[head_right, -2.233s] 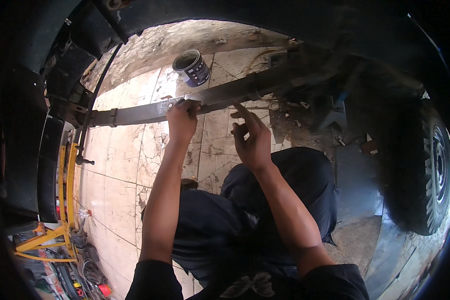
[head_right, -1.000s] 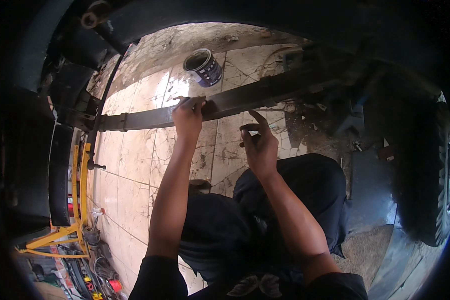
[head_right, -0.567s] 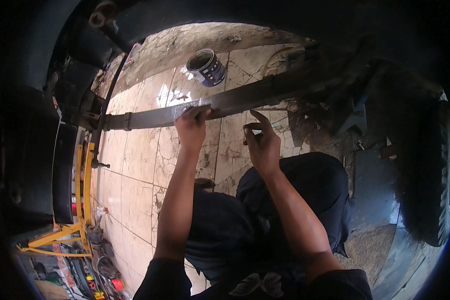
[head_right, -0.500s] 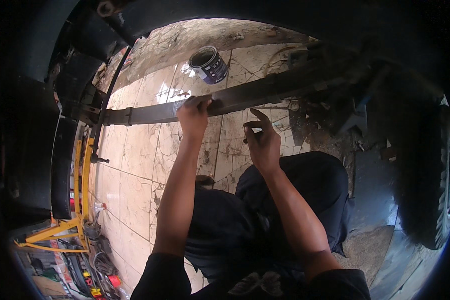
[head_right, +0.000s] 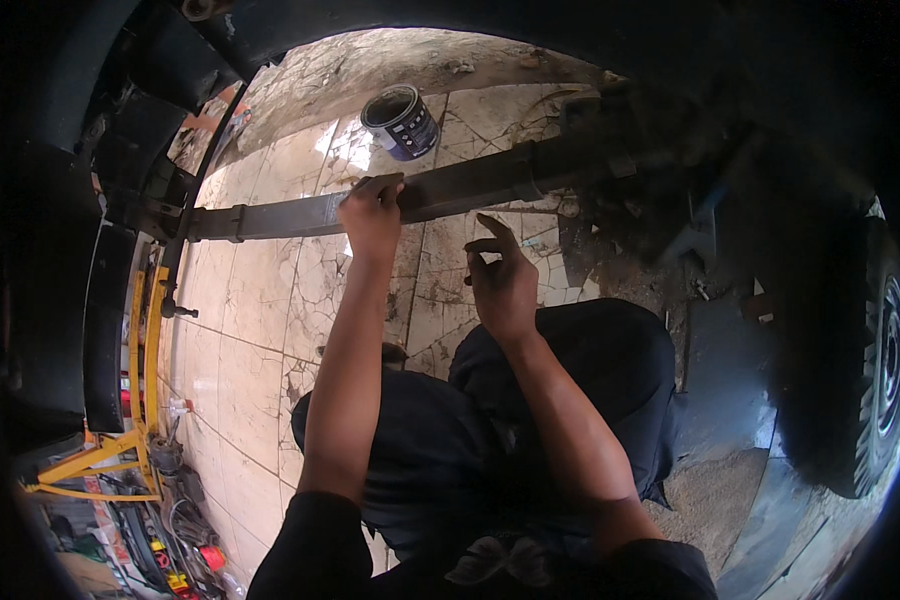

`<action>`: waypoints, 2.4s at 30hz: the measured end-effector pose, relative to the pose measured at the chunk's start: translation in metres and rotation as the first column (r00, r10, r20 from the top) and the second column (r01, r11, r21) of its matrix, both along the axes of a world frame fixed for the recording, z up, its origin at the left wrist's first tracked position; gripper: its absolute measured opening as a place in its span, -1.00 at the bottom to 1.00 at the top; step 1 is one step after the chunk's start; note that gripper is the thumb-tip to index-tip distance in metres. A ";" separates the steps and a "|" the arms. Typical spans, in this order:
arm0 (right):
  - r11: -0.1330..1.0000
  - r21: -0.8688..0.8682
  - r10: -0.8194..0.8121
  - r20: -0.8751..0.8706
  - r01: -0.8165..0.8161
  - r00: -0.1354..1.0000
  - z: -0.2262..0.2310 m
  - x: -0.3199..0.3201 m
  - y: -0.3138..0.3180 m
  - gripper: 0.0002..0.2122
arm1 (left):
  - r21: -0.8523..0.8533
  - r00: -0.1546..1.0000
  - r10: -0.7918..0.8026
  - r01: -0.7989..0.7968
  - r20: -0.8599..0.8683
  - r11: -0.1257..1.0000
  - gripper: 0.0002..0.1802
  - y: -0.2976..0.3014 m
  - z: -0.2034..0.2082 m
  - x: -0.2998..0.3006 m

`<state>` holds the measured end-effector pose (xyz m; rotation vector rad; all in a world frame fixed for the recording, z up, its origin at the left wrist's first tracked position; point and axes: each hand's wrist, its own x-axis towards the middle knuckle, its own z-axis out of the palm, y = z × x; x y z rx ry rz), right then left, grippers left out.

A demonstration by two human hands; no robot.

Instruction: The person sits on the floor under a vehicle and repeatedly scrubs a metal beam with a small abrasive pad. They wipe the beam back and forth, occasionally pausing to adjust the pad or inspect the surface.

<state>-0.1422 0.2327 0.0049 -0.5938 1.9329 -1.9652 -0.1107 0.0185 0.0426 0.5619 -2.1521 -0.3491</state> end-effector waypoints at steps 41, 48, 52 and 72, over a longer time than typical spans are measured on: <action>0.989 0.112 -0.087 -0.076 0.095 0.993 0.013 -0.002 0.009 -0.50 | 0.101 0.958 -0.228 0.213 0.174 0.972 -0.89 0.015 0.011 -0.009; 0.979 0.128 -0.131 -0.211 0.160 0.969 0.003 -0.013 0.015 -0.52 | 0.076 0.962 -0.179 0.166 0.205 0.983 -0.91 0.024 0.013 -0.009; 0.972 0.132 -0.161 -0.230 0.195 0.960 0.006 -0.016 0.020 -0.56 | 0.030 0.963 -0.187 0.185 0.194 0.982 -0.89 0.034 0.007 0.002; 0.979 0.060 -0.186 -0.109 0.193 0.976 0.019 -0.008 0.013 -0.73 | 0.101 0.980 -0.144 0.131 0.138 0.986 -0.91 0.021 0.011 -0.026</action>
